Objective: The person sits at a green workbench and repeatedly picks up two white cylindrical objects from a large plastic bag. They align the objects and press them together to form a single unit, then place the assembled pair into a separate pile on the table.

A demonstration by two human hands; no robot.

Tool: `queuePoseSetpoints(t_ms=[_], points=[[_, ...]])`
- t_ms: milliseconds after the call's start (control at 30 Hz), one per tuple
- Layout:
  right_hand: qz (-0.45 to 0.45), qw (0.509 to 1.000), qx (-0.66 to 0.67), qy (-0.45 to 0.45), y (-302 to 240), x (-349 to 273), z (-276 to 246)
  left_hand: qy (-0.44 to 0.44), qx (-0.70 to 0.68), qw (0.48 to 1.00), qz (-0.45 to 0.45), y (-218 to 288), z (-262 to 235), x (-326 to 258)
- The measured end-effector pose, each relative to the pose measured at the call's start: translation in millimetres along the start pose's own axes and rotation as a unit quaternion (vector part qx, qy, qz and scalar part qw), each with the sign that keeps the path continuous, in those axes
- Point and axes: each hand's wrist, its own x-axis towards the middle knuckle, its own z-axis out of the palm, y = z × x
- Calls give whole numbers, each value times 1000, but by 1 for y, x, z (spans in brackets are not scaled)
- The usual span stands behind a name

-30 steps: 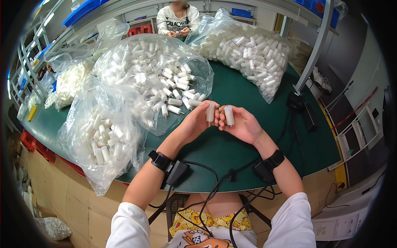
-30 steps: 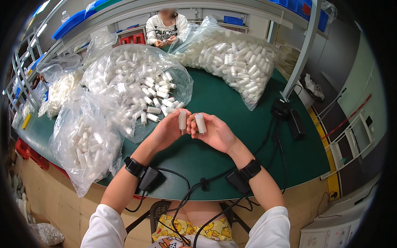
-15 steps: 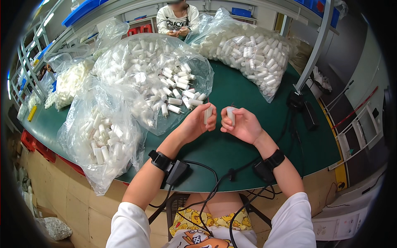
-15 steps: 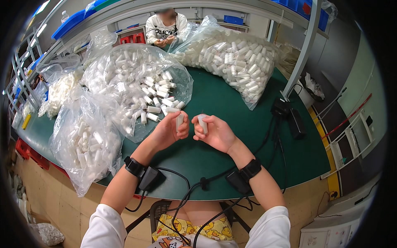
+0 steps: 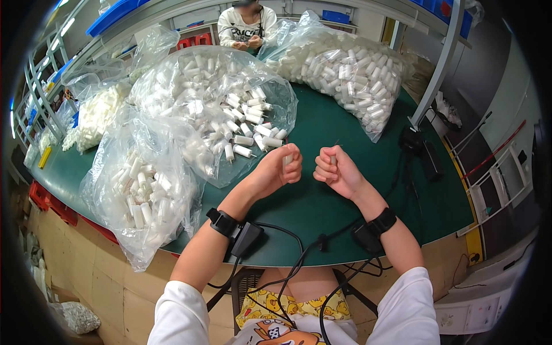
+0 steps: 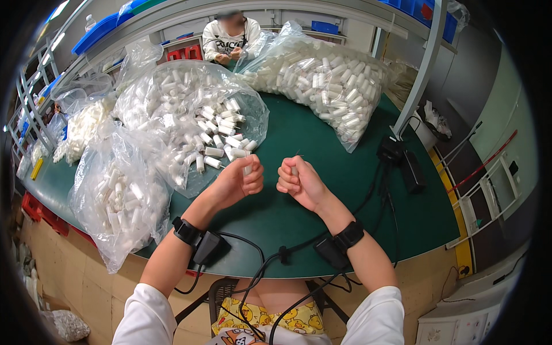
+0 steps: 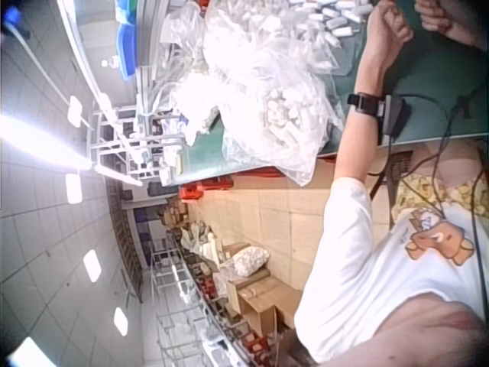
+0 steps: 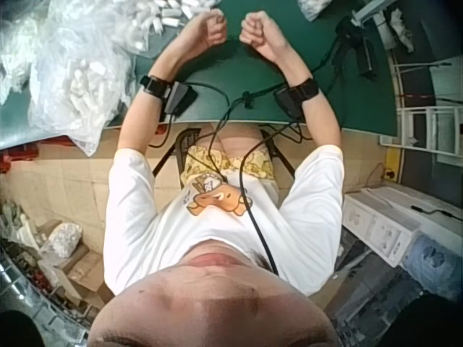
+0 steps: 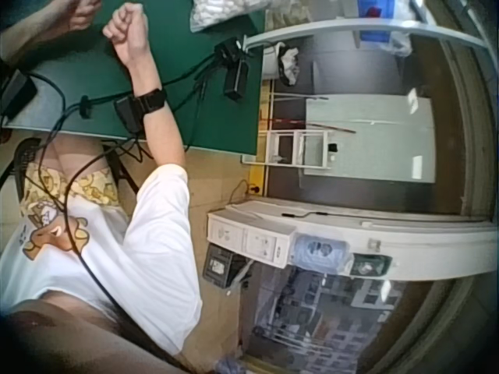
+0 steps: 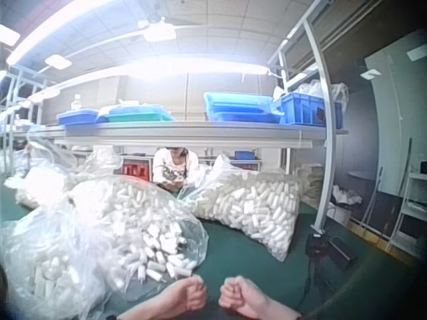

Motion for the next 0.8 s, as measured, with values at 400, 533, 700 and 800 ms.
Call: queuePoseSetpoints(t_ms=[400, 533, 700, 800], points=[[17, 997, 65, -27, -3, -3, 12, -34, -96, 994, 33, -2, -2, 1], [19, 998, 55, -34, -2, -2, 11, -44, -96, 994, 33, -1, -1, 1], [26, 997, 62, -27, -3, -3, 15, -45, -104, 993, 29, -1, -1, 0], [23, 997, 66, -40, -2, -3, 11, -80, -93, 991, 44, -1, 0, 1]])
